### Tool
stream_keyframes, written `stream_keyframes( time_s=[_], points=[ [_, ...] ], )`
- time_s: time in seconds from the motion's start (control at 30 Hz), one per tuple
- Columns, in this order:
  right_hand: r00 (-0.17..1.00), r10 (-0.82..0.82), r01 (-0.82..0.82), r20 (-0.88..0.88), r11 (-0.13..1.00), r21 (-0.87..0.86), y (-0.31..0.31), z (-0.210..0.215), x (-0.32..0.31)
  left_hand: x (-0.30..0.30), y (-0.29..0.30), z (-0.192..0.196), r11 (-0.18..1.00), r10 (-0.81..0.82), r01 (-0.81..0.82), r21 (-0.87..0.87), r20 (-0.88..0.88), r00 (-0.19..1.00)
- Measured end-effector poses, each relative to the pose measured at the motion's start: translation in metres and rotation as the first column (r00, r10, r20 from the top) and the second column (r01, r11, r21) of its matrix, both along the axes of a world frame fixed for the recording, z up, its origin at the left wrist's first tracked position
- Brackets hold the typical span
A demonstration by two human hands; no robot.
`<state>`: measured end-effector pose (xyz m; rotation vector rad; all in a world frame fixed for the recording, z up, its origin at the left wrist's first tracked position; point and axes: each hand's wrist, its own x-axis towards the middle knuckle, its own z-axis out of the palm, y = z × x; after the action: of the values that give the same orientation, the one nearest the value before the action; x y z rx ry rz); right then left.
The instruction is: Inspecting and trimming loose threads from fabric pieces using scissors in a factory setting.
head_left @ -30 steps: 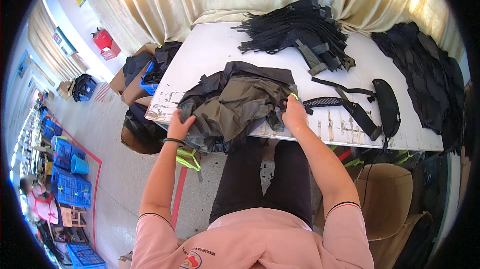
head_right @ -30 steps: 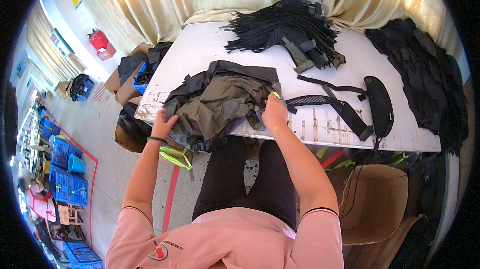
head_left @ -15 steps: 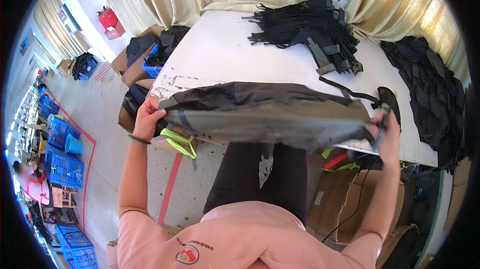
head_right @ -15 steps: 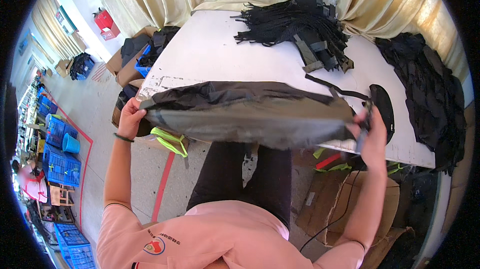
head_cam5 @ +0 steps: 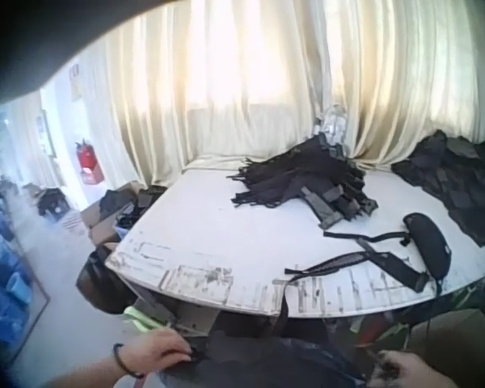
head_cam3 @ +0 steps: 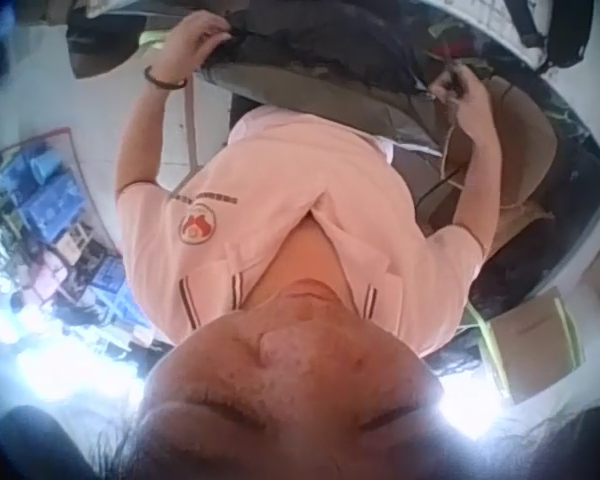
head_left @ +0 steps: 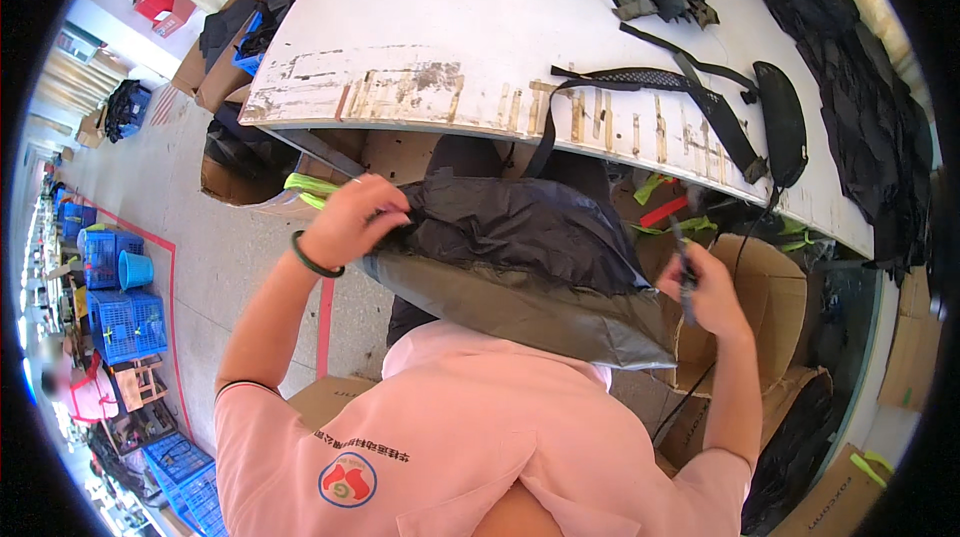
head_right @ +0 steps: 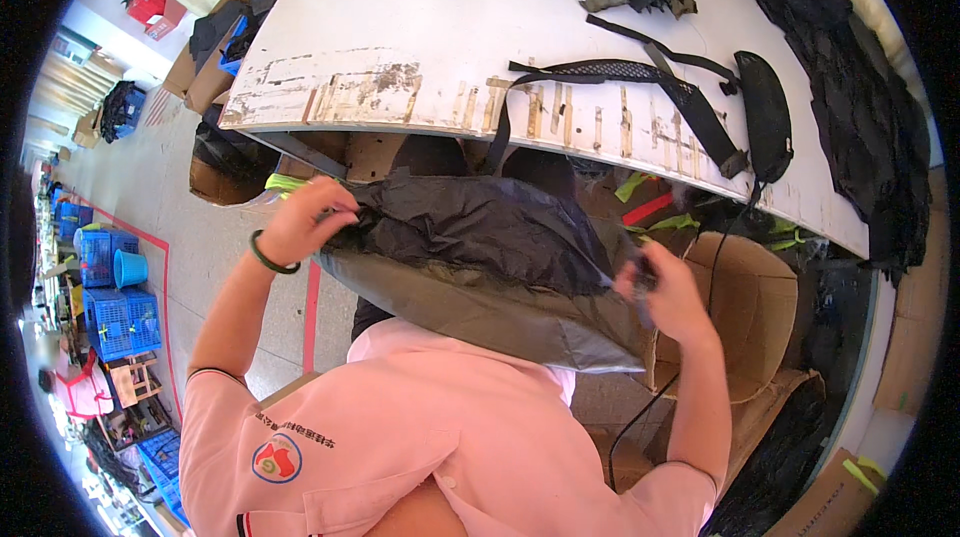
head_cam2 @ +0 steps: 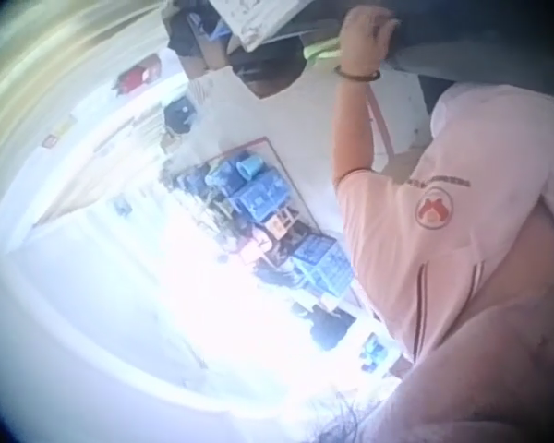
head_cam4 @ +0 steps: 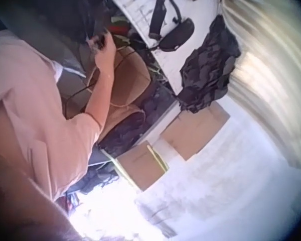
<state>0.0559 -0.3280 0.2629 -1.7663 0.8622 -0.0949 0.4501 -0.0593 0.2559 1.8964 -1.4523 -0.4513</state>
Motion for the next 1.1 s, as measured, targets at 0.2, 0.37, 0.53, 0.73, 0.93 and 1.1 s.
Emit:
stream_keyframes(
  time_s=[0.2,0.37,0.53,0.73,0.93,1.1],
  points=[
    [0.969,0.246,-0.247,-0.019,0.964,-0.101,0.038,-0.061,0.047,-0.016,0.006,-0.032,0.811,-0.434,0.284,0.511,0.201,0.878],
    [0.956,0.293,-0.289,-0.031,0.914,-0.286,0.05,-0.089,0.057,-0.012,0.025,-0.043,0.831,-0.393,0.245,0.5,0.213,0.895],
    [0.973,0.23,-0.211,0.015,0.915,-0.344,0.051,-0.103,0.068,0.003,0.04,-0.053,0.85,-0.353,0.124,0.511,0.379,0.856],
    [0.948,0.318,-0.294,0.007,0.887,-0.356,0.044,-0.111,0.071,0.004,0.047,-0.072,0.868,-0.293,0.102,0.487,0.336,0.895],
    [0.983,0.165,-0.154,0.079,0.979,-0.133,0.023,-0.082,0.056,0.005,0.05,-0.074,0.923,-0.278,0.198,0.33,0.218,0.935],
    [0.985,0.136,-0.131,0.105,0.99,-0.056,-0.001,-0.033,0.043,0.02,0.043,-0.05,0.993,-0.115,0.117,-0.014,-0.34,0.933]
  ],
)
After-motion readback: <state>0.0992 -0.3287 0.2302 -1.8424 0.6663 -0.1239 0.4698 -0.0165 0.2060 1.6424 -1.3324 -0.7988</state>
